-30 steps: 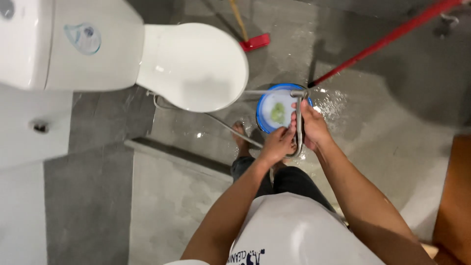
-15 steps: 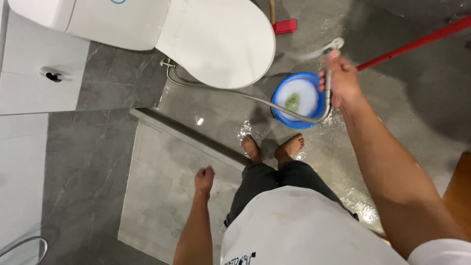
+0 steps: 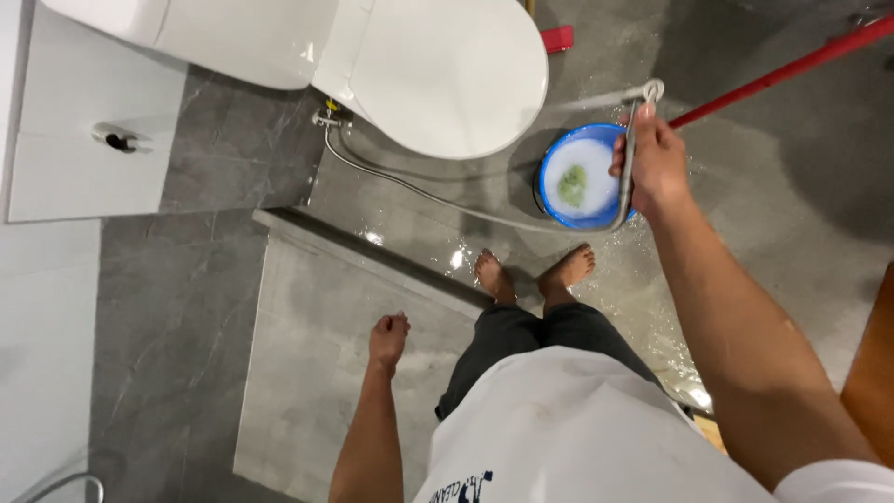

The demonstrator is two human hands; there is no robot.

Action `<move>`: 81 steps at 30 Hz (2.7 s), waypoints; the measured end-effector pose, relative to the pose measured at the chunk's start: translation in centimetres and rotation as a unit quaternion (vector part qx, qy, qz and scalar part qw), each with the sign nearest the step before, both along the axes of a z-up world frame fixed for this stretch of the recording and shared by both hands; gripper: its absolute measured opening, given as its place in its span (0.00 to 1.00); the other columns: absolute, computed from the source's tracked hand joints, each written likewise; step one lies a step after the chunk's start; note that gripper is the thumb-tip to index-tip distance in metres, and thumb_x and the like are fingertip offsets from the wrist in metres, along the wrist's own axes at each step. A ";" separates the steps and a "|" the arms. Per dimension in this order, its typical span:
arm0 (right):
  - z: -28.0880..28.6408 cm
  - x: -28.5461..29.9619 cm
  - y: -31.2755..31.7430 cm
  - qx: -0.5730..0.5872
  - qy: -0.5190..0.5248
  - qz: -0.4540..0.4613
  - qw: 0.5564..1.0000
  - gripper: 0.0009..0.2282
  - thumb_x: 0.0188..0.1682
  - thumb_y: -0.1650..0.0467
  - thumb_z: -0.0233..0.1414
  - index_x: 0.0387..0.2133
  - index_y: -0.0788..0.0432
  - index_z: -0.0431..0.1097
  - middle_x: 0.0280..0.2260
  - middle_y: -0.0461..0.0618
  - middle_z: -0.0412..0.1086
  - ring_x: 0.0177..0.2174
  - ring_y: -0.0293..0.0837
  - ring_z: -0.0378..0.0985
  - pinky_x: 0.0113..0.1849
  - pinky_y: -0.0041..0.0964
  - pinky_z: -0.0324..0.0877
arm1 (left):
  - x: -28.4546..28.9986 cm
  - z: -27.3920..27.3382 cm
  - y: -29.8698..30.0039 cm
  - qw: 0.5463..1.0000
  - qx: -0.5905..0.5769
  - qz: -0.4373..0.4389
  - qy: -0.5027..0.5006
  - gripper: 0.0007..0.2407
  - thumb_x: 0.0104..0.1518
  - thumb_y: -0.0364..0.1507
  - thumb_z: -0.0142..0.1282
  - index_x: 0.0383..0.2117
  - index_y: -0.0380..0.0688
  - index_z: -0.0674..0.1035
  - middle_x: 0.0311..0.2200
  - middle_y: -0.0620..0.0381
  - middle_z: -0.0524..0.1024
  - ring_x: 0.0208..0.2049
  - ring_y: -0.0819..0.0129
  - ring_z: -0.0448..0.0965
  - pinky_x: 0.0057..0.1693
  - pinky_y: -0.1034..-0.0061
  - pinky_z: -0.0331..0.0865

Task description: Cleaning a bathroom floor and shower area using water and a bucket.

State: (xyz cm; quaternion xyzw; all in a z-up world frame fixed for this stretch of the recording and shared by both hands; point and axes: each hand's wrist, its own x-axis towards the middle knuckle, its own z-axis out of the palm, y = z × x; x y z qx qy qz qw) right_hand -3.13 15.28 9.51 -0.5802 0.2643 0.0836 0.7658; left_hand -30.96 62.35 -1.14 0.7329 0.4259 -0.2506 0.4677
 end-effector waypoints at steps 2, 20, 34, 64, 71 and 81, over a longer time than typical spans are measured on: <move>-0.3 -0.6 0.5 0.012 0.018 -0.004 1.000 0.20 0.57 0.54 0.48 0.42 0.59 0.69 0.25 0.45 0.67 0.22 0.36 0.68 0.25 0.32 0.69 | 1.6 -1.0 1.2 0.999 -0.012 -0.004 -0.032 0.15 0.63 0.37 0.53 0.34 0.33 0.80 0.29 0.54 0.78 0.31 0.67 0.72 0.41 0.71 0.68; 3.3 -6.3 14.3 0.112 0.092 0.239 0.960 0.19 0.57 0.55 0.46 0.45 0.58 0.71 0.25 0.43 0.66 0.20 0.35 0.66 0.25 0.30 0.68 | -0.8 -0.2 1.7 0.999 0.026 0.021 -0.028 0.16 0.60 0.39 0.55 0.36 0.35 0.82 0.32 0.52 0.83 0.35 0.66 0.79 0.46 0.73 0.72; 5.1 -4.6 22.7 0.114 0.044 0.392 0.912 0.19 0.59 0.56 0.44 0.47 0.59 0.69 0.27 0.44 0.67 0.23 0.36 0.66 0.27 0.30 0.66 | -12.6 -2.5 2.4 0.980 0.038 0.192 -0.020 0.17 0.60 0.40 0.55 0.35 0.34 0.82 0.32 0.50 0.83 0.35 0.63 0.79 0.46 0.71 0.72; 10.4 -4.3 28.7 0.010 -0.035 0.726 0.687 0.13 0.61 0.63 0.46 0.46 0.60 0.72 0.28 0.45 0.68 0.22 0.35 0.67 0.26 0.31 0.65 | -22.1 -3.5 -17.5 0.884 0.105 0.455 -0.034 0.18 0.60 0.41 0.53 0.34 0.35 0.81 0.30 0.46 0.83 0.34 0.57 0.82 0.45 0.66 0.73; 13.7 -3.7 29.2 0.080 -0.001 0.733 0.676 0.22 0.62 0.54 0.44 0.51 0.63 0.66 0.29 0.47 0.66 0.24 0.38 0.66 0.28 0.34 0.66 | -24.3 -4.6 -25.5 0.856 0.094 0.509 0.017 0.17 0.59 0.42 0.54 0.34 0.36 0.81 0.31 0.45 0.83 0.34 0.55 0.82 0.45 0.65 0.73; 11.5 -8.3 30.0 0.018 0.093 0.887 0.451 0.25 0.57 0.53 0.42 0.47 0.63 0.69 0.26 0.46 0.66 0.21 0.37 0.64 0.24 0.31 0.64 | -25.8 -7.5 -27.5 0.807 0.094 0.583 0.033 0.17 0.59 0.40 0.53 0.34 0.35 0.82 0.32 0.41 0.83 0.37 0.52 0.83 0.47 0.63 0.73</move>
